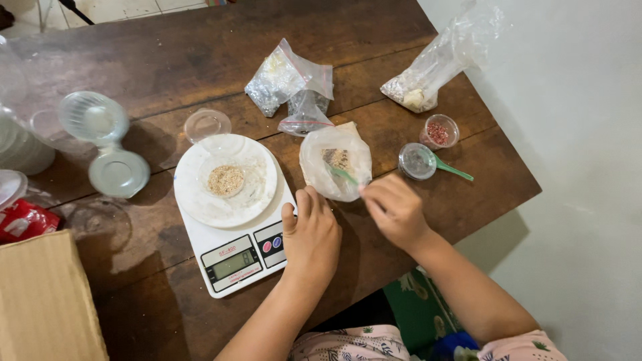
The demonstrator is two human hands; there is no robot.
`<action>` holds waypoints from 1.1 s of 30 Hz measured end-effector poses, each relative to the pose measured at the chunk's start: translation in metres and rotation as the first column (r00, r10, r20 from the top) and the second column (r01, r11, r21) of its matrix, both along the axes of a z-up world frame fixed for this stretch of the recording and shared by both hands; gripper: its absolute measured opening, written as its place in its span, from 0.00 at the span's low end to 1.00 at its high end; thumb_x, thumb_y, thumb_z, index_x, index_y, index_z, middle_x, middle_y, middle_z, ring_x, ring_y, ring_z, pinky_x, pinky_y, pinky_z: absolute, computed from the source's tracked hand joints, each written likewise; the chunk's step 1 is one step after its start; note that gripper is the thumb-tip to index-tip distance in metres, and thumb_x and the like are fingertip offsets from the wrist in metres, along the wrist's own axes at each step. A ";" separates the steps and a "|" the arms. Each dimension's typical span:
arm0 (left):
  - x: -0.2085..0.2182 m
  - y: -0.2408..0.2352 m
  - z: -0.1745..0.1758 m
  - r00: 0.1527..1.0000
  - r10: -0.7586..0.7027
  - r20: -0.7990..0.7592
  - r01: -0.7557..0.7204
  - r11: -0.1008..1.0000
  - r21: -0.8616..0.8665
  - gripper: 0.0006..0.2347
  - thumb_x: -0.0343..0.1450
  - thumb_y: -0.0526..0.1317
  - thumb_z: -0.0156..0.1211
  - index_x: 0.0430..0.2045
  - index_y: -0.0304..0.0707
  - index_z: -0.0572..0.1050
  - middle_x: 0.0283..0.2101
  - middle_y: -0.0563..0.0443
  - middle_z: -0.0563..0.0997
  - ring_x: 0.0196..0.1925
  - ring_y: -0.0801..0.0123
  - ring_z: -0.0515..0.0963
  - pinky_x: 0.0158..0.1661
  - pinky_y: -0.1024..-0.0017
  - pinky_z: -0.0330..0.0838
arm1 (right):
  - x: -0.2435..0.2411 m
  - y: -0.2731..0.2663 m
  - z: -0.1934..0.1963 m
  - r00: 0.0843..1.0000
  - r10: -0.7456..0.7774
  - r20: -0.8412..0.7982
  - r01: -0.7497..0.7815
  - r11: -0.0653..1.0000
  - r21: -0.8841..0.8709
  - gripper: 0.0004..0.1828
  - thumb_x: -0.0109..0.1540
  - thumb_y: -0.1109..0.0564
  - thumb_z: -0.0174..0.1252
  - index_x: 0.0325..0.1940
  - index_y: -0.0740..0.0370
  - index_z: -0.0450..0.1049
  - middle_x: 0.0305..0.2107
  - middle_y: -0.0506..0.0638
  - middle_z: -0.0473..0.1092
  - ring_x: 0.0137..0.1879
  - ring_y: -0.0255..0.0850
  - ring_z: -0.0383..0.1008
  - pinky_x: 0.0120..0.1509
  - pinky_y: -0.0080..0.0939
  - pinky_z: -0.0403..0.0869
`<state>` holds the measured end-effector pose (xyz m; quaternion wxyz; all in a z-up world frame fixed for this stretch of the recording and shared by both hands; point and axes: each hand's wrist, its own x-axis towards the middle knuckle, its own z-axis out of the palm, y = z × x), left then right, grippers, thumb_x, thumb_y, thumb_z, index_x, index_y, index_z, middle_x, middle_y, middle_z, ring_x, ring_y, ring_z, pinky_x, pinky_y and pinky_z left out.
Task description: The person places a small plastic container on a digital scale and uses a green spoon to scoop grains from a plastic bag into the container. They repeatedly add and remove grains to reach a target weight, then set the filled container aside.
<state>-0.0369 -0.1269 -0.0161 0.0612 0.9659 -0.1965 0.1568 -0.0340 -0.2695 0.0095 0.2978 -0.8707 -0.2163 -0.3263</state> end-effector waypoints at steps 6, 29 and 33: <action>0.003 -0.001 -0.013 1.000 0.001 -0.017 -0.001 1.000 0.026 0.19 0.53 0.39 0.50 0.36 0.30 0.67 0.38 0.45 0.64 0.44 0.64 0.55 0.44 0.61 0.36 | 0.017 -0.021 -0.008 0.981 -0.186 -0.047 0.189 0.978 0.091 0.05 0.50 0.69 0.58 0.25 0.62 0.74 0.20 0.51 0.70 0.26 0.46 0.70 0.32 0.38 0.68; 0.002 -0.003 -0.001 0.981 -0.099 -0.165 0.097 0.995 -0.023 0.17 0.53 0.40 0.51 0.35 0.37 0.66 0.44 0.47 0.64 0.48 0.60 0.54 0.42 0.60 0.38 | 0.007 -0.024 -0.019 0.892 -0.124 -0.435 0.303 0.878 0.371 0.05 0.49 0.67 0.59 0.26 0.60 0.76 0.15 0.51 0.69 0.21 0.35 0.68 0.26 0.31 0.67; 0.002 -0.003 -0.004 0.971 -0.125 -0.202 0.125 0.992 -0.016 0.19 0.54 0.41 0.51 0.39 0.40 0.64 0.46 0.49 0.62 0.51 0.58 0.52 0.42 0.59 0.39 | 0.005 -0.026 -0.023 0.805 -0.080 -0.588 0.393 0.814 0.427 0.05 0.50 0.66 0.58 0.28 0.62 0.75 0.15 0.51 0.69 0.21 0.28 0.63 0.24 0.26 0.66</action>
